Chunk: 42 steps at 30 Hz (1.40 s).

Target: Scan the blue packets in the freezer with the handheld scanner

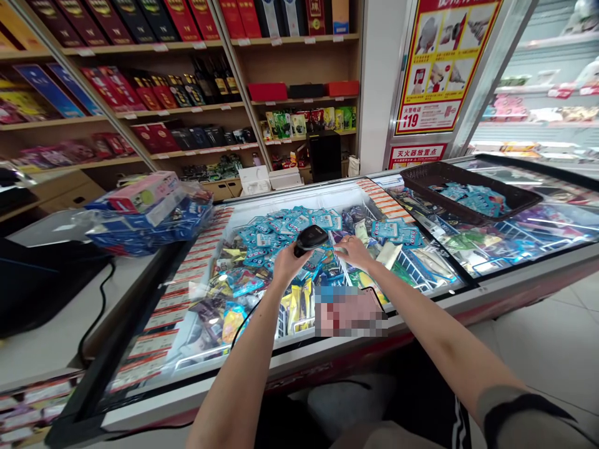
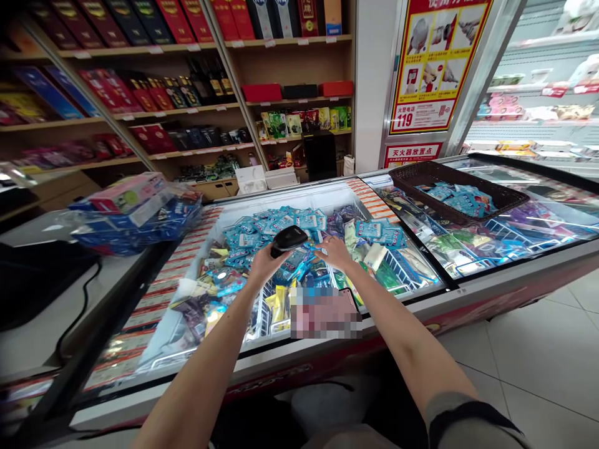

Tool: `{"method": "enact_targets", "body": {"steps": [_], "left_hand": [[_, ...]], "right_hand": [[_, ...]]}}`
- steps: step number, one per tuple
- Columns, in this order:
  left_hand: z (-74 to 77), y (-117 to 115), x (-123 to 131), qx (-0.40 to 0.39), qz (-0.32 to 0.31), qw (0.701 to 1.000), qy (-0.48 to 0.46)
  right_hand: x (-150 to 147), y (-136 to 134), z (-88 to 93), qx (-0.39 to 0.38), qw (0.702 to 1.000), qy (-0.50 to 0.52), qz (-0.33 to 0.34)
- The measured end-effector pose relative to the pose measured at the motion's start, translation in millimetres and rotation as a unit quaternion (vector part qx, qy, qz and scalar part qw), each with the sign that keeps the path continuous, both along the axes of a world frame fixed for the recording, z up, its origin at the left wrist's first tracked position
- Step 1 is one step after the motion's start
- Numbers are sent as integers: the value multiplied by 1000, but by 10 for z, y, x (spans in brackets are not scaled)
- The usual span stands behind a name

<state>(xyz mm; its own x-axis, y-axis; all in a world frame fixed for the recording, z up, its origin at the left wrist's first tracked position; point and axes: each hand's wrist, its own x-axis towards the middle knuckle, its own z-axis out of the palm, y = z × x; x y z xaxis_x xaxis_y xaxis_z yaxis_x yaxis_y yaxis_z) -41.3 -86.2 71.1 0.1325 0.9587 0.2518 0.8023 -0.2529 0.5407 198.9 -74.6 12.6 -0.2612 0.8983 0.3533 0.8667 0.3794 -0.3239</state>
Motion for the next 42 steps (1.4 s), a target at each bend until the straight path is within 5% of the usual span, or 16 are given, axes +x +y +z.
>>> {"method": "enact_targets", "body": {"steps": [9, 15, 21, 29, 42], "left_hand": [[6, -25, -116, -8, 18, 1000, 7], [9, -19, -110, -9, 8, 1000, -1], [33, -30, -89, -14, 7, 1000, 22], [5, -28, 116, -18, -24, 1000, -1], [3, -24, 301, -28, -34, 999, 30]], "right_hand": [[-392, -32, 74, -27, 997, 38, -60], [-373, 105, 4, -65, 986, 136, -67], [-16, 147, 16, -82, 946, 304, -73], [321, 48, -182, -75, 835, 542, -66], [275, 7, -187, -67, 817, 569, -55]]}}
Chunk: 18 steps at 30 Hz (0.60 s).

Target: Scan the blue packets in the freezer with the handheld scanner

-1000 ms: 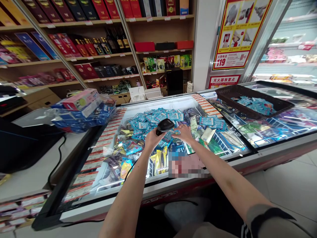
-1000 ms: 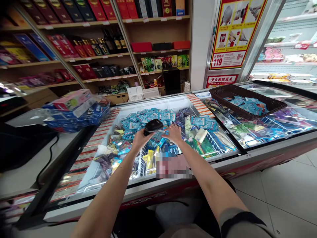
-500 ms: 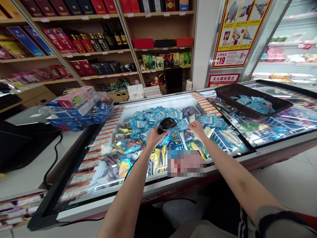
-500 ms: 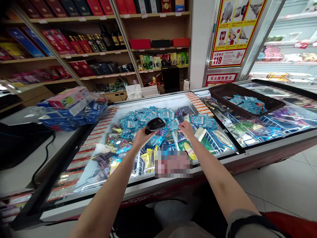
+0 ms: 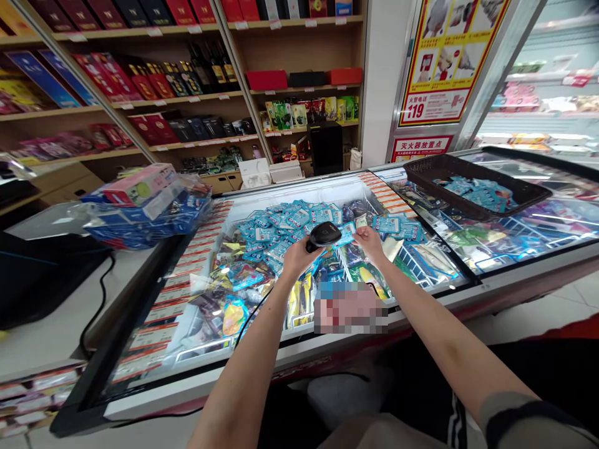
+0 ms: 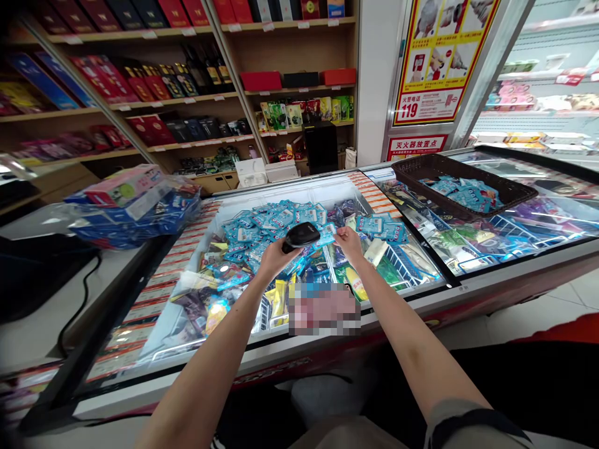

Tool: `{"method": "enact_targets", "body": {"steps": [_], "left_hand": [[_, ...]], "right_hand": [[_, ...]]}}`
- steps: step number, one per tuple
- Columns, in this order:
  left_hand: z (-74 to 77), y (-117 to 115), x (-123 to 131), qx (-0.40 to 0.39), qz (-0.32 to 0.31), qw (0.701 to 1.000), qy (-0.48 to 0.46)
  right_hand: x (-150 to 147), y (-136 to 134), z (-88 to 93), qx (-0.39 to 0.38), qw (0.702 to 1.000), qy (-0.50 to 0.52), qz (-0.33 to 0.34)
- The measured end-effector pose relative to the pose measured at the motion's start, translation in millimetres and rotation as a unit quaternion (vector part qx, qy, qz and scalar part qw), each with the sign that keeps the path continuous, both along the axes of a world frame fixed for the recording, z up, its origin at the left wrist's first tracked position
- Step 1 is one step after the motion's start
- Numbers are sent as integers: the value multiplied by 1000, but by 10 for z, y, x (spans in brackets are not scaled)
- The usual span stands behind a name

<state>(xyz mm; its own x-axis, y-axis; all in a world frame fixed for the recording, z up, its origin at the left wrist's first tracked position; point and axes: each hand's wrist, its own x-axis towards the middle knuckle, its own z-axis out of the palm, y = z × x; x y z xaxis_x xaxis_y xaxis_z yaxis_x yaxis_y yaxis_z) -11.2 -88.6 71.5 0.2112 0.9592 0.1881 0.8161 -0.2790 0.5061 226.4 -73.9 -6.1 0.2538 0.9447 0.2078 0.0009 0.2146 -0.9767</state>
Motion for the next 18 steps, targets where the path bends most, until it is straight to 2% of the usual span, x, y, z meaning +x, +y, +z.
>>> {"method": "enact_targets", "body": {"steps": [6, 18], "left_hand": [[-5, -9, 11, -2, 4, 1000, 2], [37, -37, 42, -2, -12, 1000, -12]], "right_hand": [[6, -32, 25, -29, 999, -40, -16], [-25, -28, 32, -48, 997, -50, 21]]}}
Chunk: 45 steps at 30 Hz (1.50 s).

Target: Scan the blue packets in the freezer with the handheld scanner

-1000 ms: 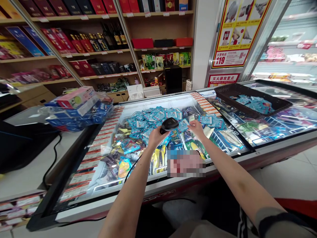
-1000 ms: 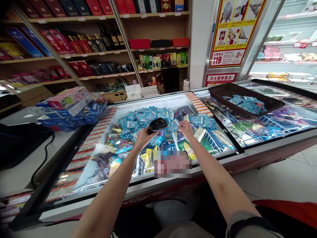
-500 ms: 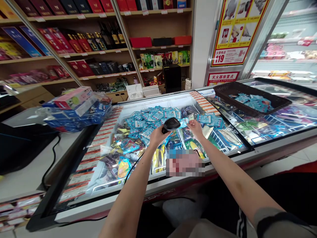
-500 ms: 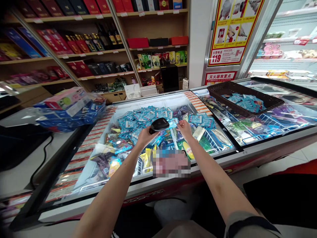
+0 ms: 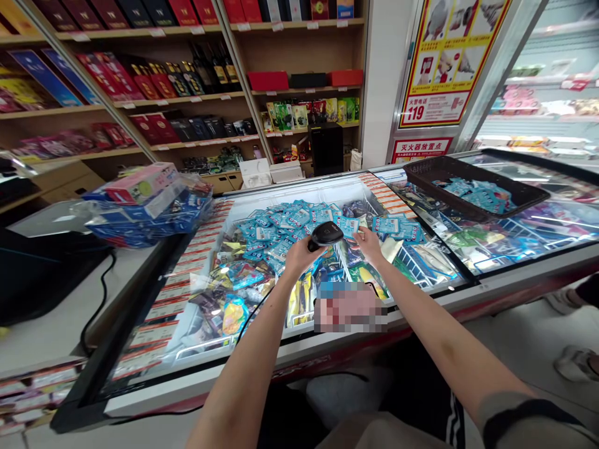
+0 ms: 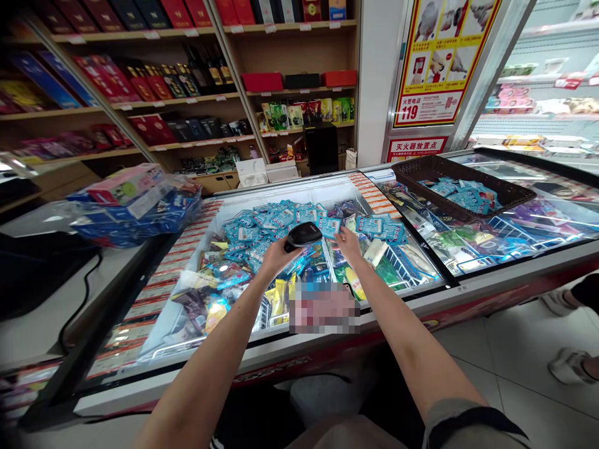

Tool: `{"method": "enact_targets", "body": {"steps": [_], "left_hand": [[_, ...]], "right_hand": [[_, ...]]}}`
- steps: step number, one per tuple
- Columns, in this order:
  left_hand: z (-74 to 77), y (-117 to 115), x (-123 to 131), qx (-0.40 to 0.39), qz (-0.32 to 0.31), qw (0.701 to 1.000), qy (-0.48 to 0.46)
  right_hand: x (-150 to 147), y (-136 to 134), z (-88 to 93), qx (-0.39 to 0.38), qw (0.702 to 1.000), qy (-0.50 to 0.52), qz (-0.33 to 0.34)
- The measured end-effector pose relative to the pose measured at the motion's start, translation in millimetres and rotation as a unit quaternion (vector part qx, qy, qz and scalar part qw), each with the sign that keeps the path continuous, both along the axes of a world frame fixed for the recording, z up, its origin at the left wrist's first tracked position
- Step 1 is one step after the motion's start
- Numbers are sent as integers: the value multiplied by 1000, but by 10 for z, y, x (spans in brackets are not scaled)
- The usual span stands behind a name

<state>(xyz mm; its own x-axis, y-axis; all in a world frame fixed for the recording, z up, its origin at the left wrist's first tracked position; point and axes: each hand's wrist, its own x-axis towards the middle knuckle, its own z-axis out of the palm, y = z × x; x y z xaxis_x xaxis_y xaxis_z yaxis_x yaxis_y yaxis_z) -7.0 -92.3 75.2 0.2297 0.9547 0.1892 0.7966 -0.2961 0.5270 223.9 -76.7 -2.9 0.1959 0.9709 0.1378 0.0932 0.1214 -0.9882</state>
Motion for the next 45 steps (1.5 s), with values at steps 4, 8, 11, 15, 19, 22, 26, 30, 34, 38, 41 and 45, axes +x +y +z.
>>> {"method": "enact_targets", "body": {"steps": [4, 8, 11, 15, 19, 22, 26, 30, 34, 38, 41, 45], "left_hand": [[14, -16, 36, -4, -11, 1000, 0], [18, -18, 46, -2, -18, 1000, 2], [21, -15, 44, -7, -20, 1000, 8], [34, -26, 51, -10, -22, 1000, 8], [41, -47, 72, -12, -18, 1000, 1], [34, -56, 86, -15, -17, 1000, -5], [16, -59, 98, -8, -17, 1000, -6], [4, -58, 109, -8, -17, 1000, 3], [-12, -47, 119, -9, -15, 1000, 8], [-34, -22, 124, -7, -11, 1000, 16], [-47, -7, 129, -3, -14, 1000, 17], [-58, 1, 138, 3, -16, 1000, 19]], "right_hand": [[-10, -19, 25, 10, 1000, -2, 2], [-17, -28, 36, 13, 1000, -14, -7], [-19, -39, 49, 12, 1000, -25, -14], [-15, -71, 74, 17, 998, -53, -25], [-15, -91, 91, 27, 996, -76, -28], [-12, -95, 90, 34, 995, -89, -28], [1, -102, 75, 39, 992, -117, -25], [10, -108, 62, 43, 991, -126, -15], [8, -106, 57, 53, 991, -123, -5], [2, -99, 52, 59, 992, -116, 1], [0, -101, 55, 58, 991, -119, 5], [0, -118, 78, 48, 989, -141, 3]]}}
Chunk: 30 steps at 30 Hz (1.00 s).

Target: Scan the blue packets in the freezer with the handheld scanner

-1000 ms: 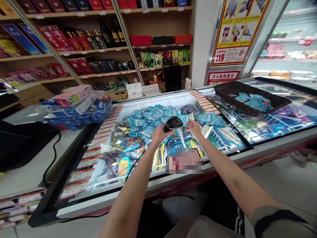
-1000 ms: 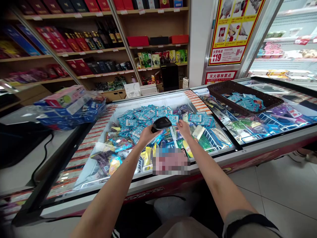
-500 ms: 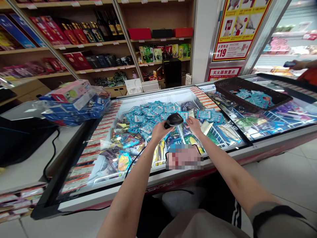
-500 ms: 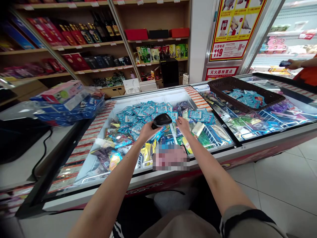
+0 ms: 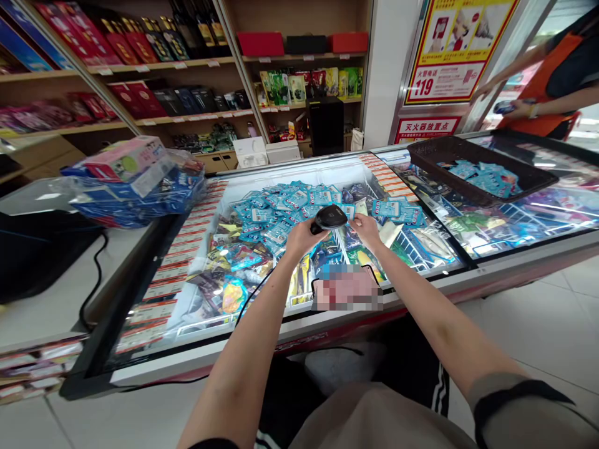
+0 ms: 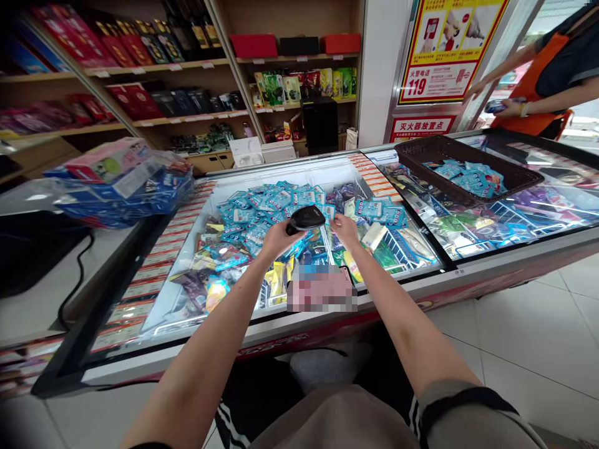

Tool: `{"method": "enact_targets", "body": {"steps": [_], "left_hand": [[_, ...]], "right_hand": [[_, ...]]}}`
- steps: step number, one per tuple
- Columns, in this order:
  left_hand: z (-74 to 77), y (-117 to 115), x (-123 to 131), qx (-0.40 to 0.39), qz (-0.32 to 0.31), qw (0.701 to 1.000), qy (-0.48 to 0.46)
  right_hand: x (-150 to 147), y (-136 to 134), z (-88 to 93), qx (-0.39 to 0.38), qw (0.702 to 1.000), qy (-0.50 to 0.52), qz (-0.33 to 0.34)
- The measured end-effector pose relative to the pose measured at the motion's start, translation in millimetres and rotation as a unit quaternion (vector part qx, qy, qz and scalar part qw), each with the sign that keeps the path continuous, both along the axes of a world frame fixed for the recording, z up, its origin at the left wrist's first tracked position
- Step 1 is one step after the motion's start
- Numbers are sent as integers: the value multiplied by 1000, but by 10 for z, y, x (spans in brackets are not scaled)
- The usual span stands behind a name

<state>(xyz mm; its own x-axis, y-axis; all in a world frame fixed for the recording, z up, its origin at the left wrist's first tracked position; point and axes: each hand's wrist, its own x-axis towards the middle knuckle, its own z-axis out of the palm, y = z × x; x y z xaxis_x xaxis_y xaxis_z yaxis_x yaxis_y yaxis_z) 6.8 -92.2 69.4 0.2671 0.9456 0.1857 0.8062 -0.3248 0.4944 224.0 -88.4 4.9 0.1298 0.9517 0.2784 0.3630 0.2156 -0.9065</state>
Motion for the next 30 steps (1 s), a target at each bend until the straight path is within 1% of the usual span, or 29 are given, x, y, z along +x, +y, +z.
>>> {"method": "enact_targets", "body": {"steps": [7, 18, 25, 30], "left_hand": [[-4, -3, 0, 7, -5, 1000, 8], [39, -26, 15, -6, -3, 1000, 19], [59, -36, 26, -11, 4, 1000, 29], [59, -41, 28, -19, 2, 1000, 24]], "right_hand": [[1, -13, 18, -1, 1000, -25, -7], [1, -25, 28, 3, 999, -41, -7], [-4, -41, 54, -15, 998, -65, -22], [-2, -39, 45, -16, 998, -65, -18]]}}
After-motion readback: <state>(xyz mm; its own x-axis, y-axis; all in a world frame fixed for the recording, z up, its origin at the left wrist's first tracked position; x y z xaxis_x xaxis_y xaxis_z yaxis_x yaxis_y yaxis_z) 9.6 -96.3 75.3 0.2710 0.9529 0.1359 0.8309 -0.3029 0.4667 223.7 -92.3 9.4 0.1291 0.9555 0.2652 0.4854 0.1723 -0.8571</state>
